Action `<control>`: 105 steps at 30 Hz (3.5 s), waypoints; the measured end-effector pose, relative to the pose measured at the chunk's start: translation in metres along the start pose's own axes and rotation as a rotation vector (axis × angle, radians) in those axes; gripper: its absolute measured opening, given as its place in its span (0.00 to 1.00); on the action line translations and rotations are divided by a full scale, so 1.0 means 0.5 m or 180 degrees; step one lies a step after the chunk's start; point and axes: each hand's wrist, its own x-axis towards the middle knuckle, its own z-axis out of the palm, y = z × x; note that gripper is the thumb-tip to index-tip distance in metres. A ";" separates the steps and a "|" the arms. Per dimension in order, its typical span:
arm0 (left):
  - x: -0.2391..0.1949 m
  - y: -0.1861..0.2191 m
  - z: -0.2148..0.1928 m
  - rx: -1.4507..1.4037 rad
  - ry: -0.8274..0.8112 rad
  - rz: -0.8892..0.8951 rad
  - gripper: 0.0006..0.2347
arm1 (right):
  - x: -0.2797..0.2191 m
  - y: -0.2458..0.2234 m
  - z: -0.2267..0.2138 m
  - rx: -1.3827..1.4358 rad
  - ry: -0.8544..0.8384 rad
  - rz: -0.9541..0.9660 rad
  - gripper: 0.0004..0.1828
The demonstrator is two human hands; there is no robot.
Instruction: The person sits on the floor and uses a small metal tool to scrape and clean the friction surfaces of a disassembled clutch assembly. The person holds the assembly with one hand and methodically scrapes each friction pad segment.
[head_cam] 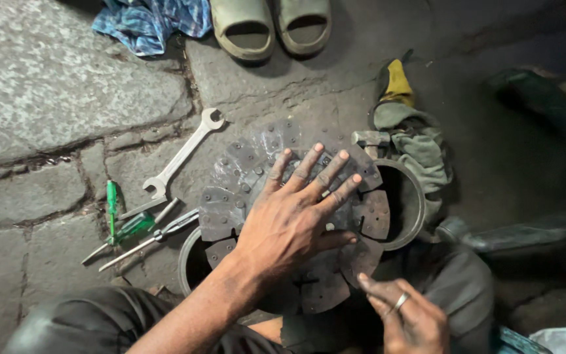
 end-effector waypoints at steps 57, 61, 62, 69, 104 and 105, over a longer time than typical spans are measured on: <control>-0.005 -0.003 0.017 0.0117 -0.0206 -0.0060 0.36 | -0.035 0.036 -0.035 0.0556 0.0141 0.1006 0.16; 0.001 -0.004 0.014 0.0026 -0.0226 -0.0094 0.36 | -0.029 0.023 -0.037 0.0254 -0.0063 0.0400 0.16; 0.001 -0.003 0.016 0.0055 -0.0188 -0.0078 0.35 | -0.029 0.024 -0.038 0.0323 0.0010 0.0704 0.16; 0.001 -0.003 0.008 -0.0012 -0.0206 -0.0084 0.34 | -0.042 0.045 -0.027 0.0447 0.0143 0.1060 0.15; 0.024 -0.006 0.027 -0.0115 -0.0461 -0.0285 0.35 | -0.024 0.117 -0.029 -0.0954 0.0132 0.0129 0.20; 0.021 -0.006 0.027 -0.0106 -0.0459 -0.0302 0.34 | -0.010 0.087 -0.021 -0.0845 0.0350 0.0226 0.19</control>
